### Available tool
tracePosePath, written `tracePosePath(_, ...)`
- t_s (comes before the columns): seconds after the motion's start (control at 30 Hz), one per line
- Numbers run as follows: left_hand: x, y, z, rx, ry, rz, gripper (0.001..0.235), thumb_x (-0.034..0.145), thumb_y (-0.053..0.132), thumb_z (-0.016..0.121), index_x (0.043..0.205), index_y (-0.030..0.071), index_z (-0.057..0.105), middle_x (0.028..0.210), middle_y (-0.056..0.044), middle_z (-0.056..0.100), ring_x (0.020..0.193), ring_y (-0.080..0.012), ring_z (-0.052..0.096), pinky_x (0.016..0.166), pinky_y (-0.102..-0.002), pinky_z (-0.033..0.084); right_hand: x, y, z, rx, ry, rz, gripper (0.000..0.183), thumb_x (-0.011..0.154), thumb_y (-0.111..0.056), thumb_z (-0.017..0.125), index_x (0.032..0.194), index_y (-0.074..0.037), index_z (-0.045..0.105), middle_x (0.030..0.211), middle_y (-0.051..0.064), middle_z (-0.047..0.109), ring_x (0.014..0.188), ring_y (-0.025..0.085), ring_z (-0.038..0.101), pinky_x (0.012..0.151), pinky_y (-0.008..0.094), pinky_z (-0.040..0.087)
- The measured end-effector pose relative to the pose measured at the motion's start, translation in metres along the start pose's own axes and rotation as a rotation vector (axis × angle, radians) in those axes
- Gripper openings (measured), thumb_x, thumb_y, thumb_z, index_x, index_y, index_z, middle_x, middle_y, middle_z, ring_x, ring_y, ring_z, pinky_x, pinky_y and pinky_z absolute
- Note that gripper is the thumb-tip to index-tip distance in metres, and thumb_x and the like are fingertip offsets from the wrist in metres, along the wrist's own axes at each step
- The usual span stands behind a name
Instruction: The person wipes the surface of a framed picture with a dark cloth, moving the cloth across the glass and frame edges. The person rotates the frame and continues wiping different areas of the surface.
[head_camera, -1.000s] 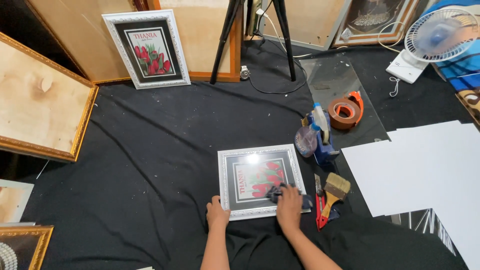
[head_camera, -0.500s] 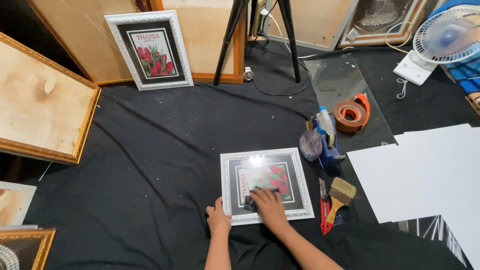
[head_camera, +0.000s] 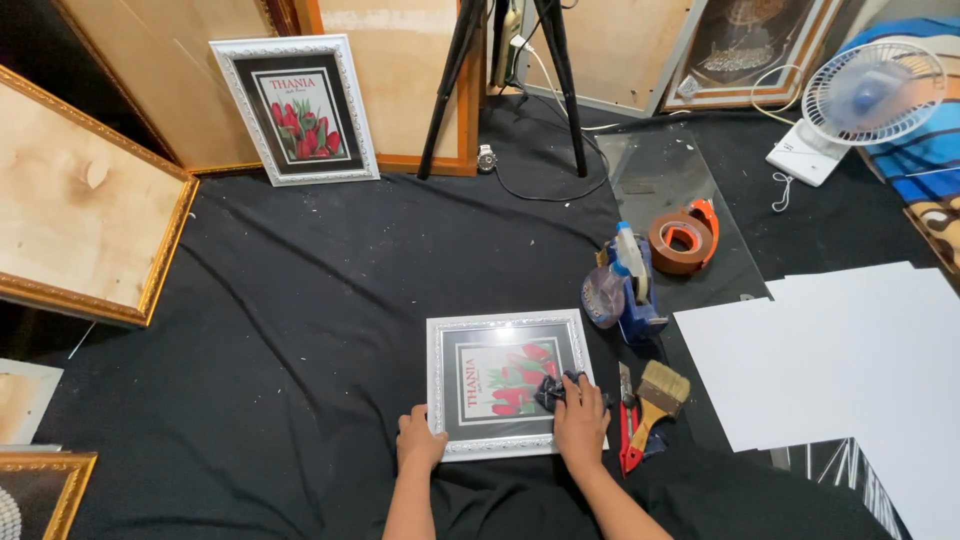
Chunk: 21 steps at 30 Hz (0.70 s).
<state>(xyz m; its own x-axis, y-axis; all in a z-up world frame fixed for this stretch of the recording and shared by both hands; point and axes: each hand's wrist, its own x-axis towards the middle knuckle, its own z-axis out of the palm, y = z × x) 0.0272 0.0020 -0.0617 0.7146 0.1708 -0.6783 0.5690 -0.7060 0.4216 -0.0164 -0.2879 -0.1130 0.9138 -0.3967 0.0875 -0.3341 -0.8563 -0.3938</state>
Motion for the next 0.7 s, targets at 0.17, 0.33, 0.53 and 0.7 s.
tracePosePath(0.17,-0.049,0.036,-0.043,0.437,-0.133,-0.153,0.116,0.084,0.057,0.086,0.159,0.041,-0.001,0.167,-0.002,-0.017,0.153,-0.0346,0.001,0.120,-0.059,0.019,-0.024,-0.028,0.009,-0.125,-0.046,-0.290,0.051,0.091,-0.023,0.061,0.142,-0.026,0.056,0.152,0.004,0.053,0.145,0.032,0.043,0.115,0.062,0.030)
tracePosePath(0.33,-0.044,0.041,-0.036,0.525,-0.266,-0.289,0.152,0.080,0.069,0.089,0.157,0.036,-0.038,0.164,-0.004,-0.050,0.157,-0.0433,-0.027,0.119,-0.076,0.009,-0.043,-0.086,0.000,0.250,-0.366,-0.747,0.051,0.091,-0.004,0.063,0.141,-0.012,0.056,0.155,0.015,0.048,0.144,0.043,0.039,0.112,0.060,0.031)
tracePosePath(0.53,-0.038,0.038,-0.039,0.356,-0.322,-0.270,0.151,0.083,0.066,0.087,0.155,0.036,-0.042,0.158,-0.004,-0.058,0.153,-0.0442,-0.039,0.117,-0.078,0.004,0.010,-0.139,0.025,0.330,-0.335,-1.026,0.038,0.100,-0.006,0.064,0.137,-0.011,0.059,0.152,0.018,0.052,0.141,0.045,0.046,0.106,0.059,0.040)
tracePosePath(0.7,-0.045,0.048,-0.055,0.344,-0.420,-0.263,0.158,0.075,0.065,0.088,0.150,0.037,-0.048,0.153,-0.005,-0.063,0.149,-0.0460,-0.045,0.115,-0.079,-0.001,0.078,-0.175,0.063,0.099,0.005,-0.606,0.036,0.093,-0.018,0.069,0.129,-0.020,0.066,0.142,0.012,0.056,0.118,0.040,0.052,0.092,0.054,0.049)
